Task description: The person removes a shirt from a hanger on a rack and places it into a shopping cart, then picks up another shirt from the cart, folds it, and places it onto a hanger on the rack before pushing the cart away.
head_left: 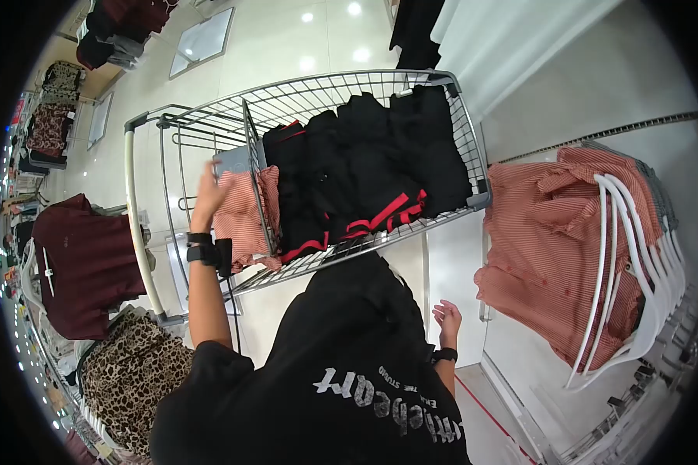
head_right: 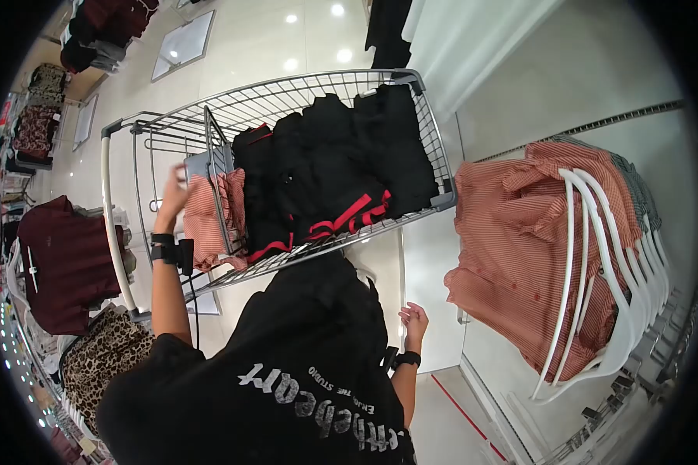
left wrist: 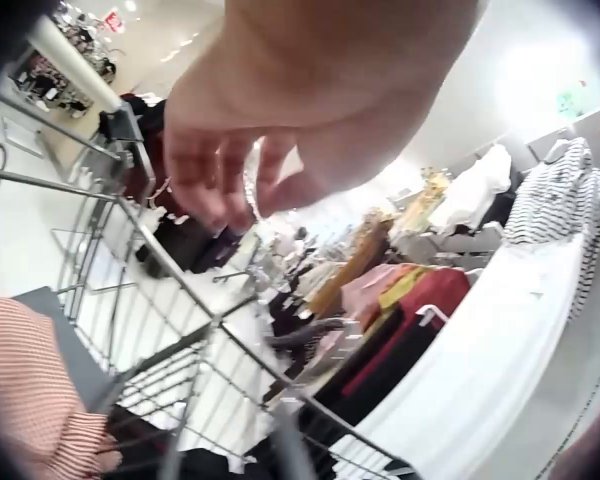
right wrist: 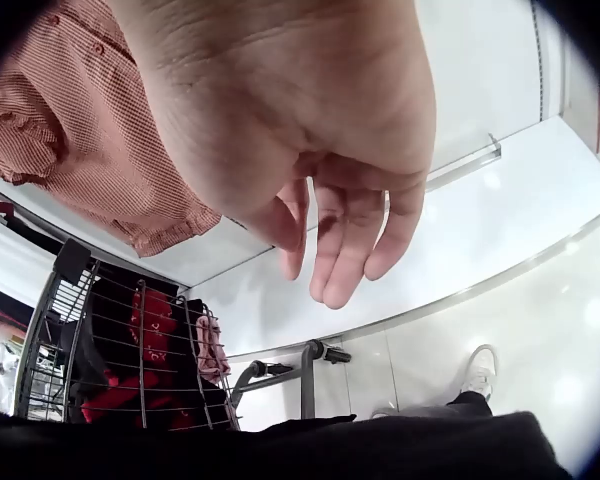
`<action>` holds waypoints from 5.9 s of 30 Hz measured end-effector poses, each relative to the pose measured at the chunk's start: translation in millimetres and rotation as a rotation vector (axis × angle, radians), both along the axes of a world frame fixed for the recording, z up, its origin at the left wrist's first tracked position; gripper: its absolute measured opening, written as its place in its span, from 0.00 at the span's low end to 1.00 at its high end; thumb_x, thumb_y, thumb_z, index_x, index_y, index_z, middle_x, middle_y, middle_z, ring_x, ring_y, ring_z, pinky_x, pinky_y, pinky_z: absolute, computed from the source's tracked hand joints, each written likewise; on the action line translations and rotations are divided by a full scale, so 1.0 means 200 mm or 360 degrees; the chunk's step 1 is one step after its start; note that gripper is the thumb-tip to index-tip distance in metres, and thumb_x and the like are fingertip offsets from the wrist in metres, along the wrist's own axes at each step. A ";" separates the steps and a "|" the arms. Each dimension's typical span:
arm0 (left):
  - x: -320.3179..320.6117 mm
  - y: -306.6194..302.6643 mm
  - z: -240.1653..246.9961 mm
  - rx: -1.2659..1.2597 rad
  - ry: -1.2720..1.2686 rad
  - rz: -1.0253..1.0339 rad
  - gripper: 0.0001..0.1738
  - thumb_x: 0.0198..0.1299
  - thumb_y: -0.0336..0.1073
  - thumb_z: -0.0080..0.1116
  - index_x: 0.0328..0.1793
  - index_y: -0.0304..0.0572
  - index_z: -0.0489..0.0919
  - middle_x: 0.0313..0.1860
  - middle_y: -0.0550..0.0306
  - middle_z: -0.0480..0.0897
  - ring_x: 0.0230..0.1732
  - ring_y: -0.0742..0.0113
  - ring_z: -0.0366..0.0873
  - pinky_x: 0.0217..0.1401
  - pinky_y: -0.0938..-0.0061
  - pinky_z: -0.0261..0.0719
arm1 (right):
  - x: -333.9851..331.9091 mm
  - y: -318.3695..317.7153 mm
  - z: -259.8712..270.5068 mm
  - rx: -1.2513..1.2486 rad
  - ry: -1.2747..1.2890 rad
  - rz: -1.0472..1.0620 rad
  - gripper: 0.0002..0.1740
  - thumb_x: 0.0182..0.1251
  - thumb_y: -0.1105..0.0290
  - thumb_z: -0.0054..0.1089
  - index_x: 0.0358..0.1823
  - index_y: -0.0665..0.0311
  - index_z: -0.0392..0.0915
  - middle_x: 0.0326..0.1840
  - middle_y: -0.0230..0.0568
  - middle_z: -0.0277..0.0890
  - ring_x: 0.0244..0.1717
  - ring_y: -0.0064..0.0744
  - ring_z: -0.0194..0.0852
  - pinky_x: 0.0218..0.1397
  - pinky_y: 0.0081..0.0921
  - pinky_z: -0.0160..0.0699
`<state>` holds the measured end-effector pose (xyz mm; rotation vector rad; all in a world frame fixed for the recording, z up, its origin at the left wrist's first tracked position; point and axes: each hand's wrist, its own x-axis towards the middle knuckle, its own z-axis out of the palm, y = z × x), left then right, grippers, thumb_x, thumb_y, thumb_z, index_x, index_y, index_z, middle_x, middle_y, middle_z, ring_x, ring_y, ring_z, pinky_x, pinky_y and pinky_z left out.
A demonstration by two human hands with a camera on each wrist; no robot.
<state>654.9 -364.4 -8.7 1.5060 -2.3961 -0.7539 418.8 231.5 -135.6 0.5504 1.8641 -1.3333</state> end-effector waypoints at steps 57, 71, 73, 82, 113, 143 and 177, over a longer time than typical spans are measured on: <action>-1.07 1.95 1.26 0.2169 0.1693 -0.1295 0.34 0.49 0.33 0.65 0.61 0.29 0.63 0.54 0.50 0.74 0.54 0.65 0.73 0.60 0.71 0.67 | 0.01 0.18 0.98 -0.0545 0.1447 -0.0935 0.23 0.59 0.76 0.55 0.58 0.67 0.68 0.53 0.45 0.71 0.57 0.30 0.67 0.57 0.25 0.69; -1.26 1.42 1.17 0.0716 0.1110 -0.1631 0.11 0.50 0.15 0.45 0.29 0.39 0.60 0.28 0.63 0.65 0.32 0.78 0.60 0.37 0.85 0.60 | -0.18 0.23 1.10 -0.0037 0.1673 -0.0869 0.23 0.61 0.75 0.54 0.58 0.69 0.65 0.54 0.39 0.71 0.54 0.28 0.70 0.55 0.24 0.70; -1.28 1.39 1.16 0.0586 0.1033 -0.1622 0.11 0.49 0.14 0.45 0.29 0.38 0.60 0.27 0.61 0.66 0.31 0.77 0.60 0.36 0.85 0.61 | -0.16 0.25 1.13 0.0179 0.1640 -0.0956 0.22 0.64 0.74 0.51 0.60 0.68 0.63 0.57 0.40 0.68 0.56 0.29 0.67 0.57 0.25 0.70; -1.46 1.21 1.00 0.0147 0.0993 -0.1237 0.06 0.59 0.19 0.41 0.35 0.34 0.70 0.25 0.61 0.71 0.27 0.77 0.67 0.32 0.84 0.65 | -0.09 0.20 1.41 -0.0452 0.1488 -0.1497 0.22 0.71 0.62 0.43 0.61 0.65 0.61 0.56 0.44 0.69 0.55 0.40 0.71 0.57 0.35 0.74; -1.44 1.69 0.73 0.2643 0.0652 -0.1446 0.15 0.67 0.34 0.46 0.50 0.28 0.74 0.41 0.60 0.80 0.40 0.76 0.77 0.44 0.82 0.75 | -0.05 -0.11 1.48 -0.0729 0.1163 -0.0554 0.35 0.67 0.61 0.50 0.70 0.65 0.48 0.54 0.52 0.71 0.49 0.36 0.75 0.53 0.28 0.71; -1.49 1.74 0.89 0.2076 0.0947 -0.2009 0.32 0.62 0.37 0.52 0.69 0.36 0.55 0.61 0.43 0.70 0.60 0.53 0.71 0.63 0.62 0.66 | -0.03 -0.28 1.23 -0.0486 0.1313 -0.0490 0.08 0.64 0.71 0.55 0.37 0.70 0.72 0.30 0.34 0.72 0.35 0.22 0.66 0.42 0.19 0.66; -1.58 2.10 0.65 0.0509 0.1004 -0.1943 0.07 0.53 0.30 0.60 0.35 0.32 0.79 0.19 0.42 0.75 0.16 0.57 0.71 0.21 0.73 0.66 | 0.15 0.41 1.35 0.0385 0.2264 -0.0245 0.21 0.31 0.88 0.50 0.23 0.55 0.85 0.40 0.39 0.68 0.43 0.36 0.67 0.47 0.27 0.70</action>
